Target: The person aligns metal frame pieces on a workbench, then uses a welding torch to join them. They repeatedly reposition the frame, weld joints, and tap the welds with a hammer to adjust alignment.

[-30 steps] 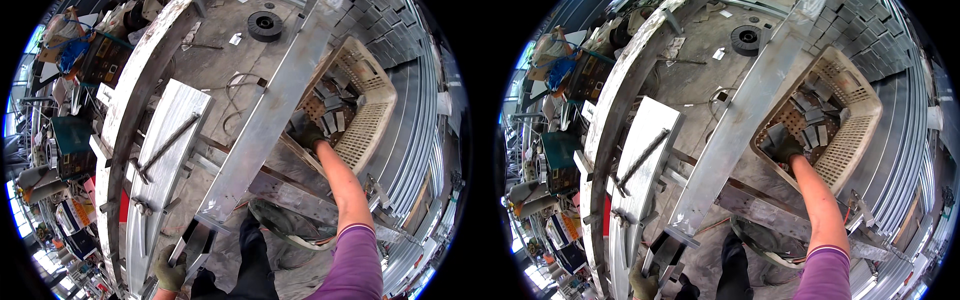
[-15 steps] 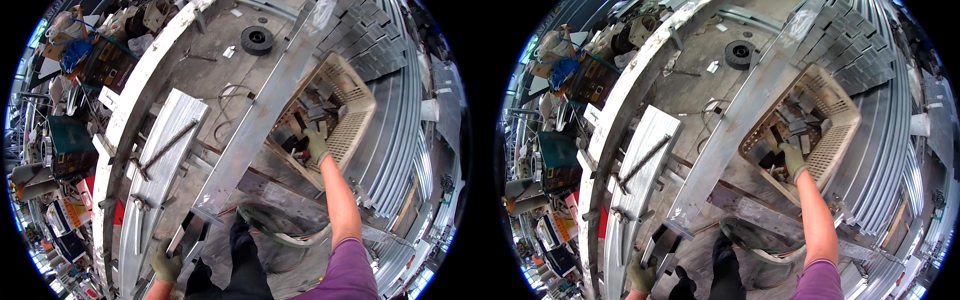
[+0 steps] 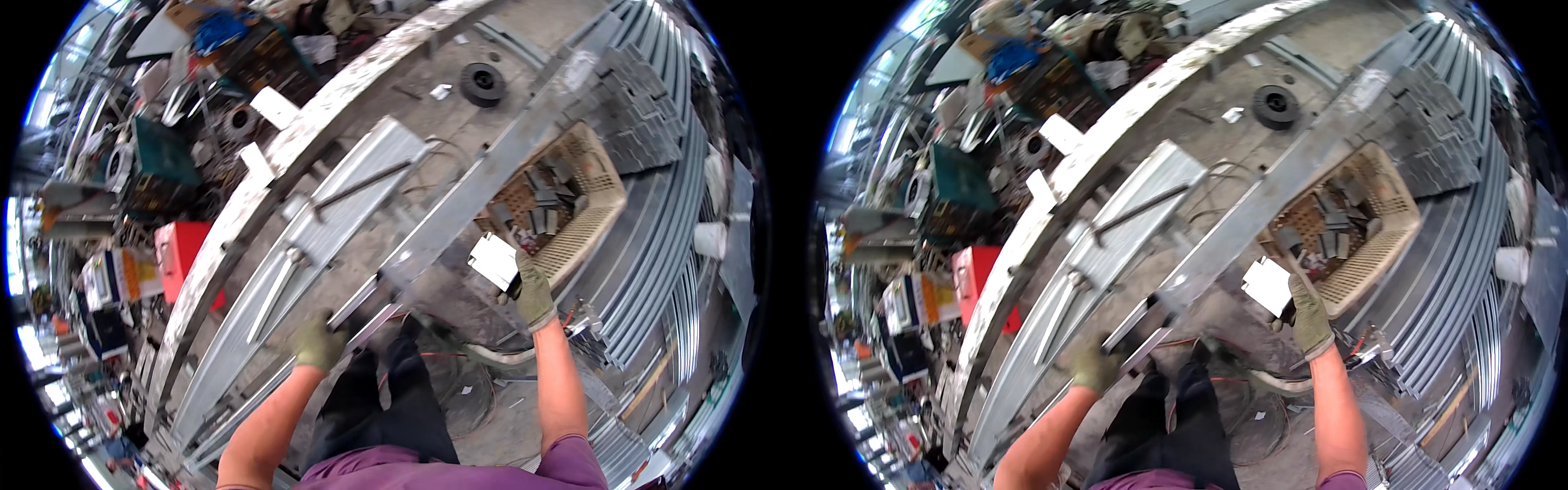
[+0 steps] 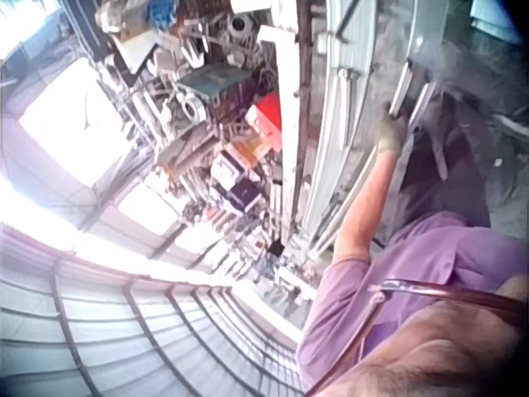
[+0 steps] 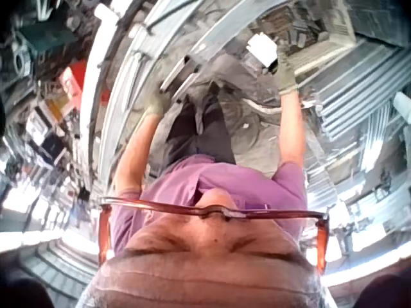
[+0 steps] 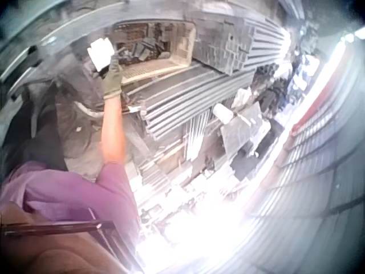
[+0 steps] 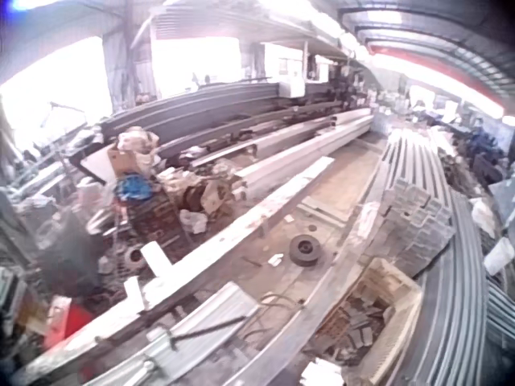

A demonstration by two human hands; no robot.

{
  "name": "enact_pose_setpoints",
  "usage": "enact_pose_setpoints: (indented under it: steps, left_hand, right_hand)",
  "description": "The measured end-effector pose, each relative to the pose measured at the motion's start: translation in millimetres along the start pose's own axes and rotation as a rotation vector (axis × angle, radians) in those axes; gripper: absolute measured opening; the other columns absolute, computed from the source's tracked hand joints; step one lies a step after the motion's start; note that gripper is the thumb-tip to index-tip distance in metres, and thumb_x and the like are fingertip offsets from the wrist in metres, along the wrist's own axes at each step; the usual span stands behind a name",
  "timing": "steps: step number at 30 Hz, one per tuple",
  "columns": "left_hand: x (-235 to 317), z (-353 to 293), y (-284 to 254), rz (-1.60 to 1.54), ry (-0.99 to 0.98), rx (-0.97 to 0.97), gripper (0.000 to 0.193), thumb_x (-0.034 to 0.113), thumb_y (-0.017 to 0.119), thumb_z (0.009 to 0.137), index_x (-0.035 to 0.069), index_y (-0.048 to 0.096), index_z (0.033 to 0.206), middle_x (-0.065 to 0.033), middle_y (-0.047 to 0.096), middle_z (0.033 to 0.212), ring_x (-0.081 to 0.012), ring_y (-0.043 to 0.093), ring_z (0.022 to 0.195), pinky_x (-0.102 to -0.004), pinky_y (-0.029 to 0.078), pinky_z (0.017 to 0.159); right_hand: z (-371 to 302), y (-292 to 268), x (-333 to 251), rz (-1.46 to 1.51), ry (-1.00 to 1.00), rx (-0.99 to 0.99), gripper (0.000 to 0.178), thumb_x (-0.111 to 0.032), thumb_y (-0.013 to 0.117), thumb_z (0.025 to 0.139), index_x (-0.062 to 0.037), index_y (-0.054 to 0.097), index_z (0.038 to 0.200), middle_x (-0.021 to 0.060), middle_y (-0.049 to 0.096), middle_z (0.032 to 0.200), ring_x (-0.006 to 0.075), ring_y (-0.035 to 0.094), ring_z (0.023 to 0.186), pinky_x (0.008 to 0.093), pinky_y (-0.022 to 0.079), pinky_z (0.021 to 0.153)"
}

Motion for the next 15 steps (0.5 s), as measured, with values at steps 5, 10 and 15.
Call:
enact_pose_setpoints:
  steps: [5,10,15]
  left_hand:
    - [20,-3,-20,0.037,0.059,-0.033,0.045,0.044,0.077,0.093,0.013,0.074,0.126,-0.0135,0.08,0.108,-0.0374,0.075,0.108,-0.0508,0.057,0.092]
    - [30,-10,-33,0.033,0.023,-0.11,0.047,0.042,0.076,0.094,0.013,0.071,0.131,-0.0158,0.079,0.113,-0.0382,0.074,0.109,-0.0515,0.057,0.095]
    - [29,-8,-33,-0.033,0.105,-0.157,0.049,0.031,0.077,0.092,0.011,0.067,0.136,-0.0203,0.076,0.123,-0.0408,0.072,0.116,-0.0529,0.057,0.098]
  right_hand:
    - [-13,85,25,-0.263,0.079,-0.171,0.059,-0.056,0.055,0.113,-0.0007,0.075,0.109,0.0073,0.074,0.075,0.0126,0.067,0.057,0.0263,0.052,0.05]
    - [2,146,14,-0.874,-0.078,-0.239,0.062,-0.062,0.063,0.106,-0.0017,0.078,0.103,0.0172,0.075,0.083,0.028,0.071,0.072,0.04,0.056,0.068]
    - [-1,184,6,-1.23,-0.04,-0.331,0.063,-0.069,0.062,0.101,-0.0097,0.08,0.108,0.023,0.077,0.101,0.0424,0.073,0.102,0.0501,0.055,0.091]
Point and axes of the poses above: each hand's wrist, its own z-axis towards the middle knuckle, its own y-axis out of the palm, x = y × z, the point moved 6 cm from there along z, towards the middle knuckle
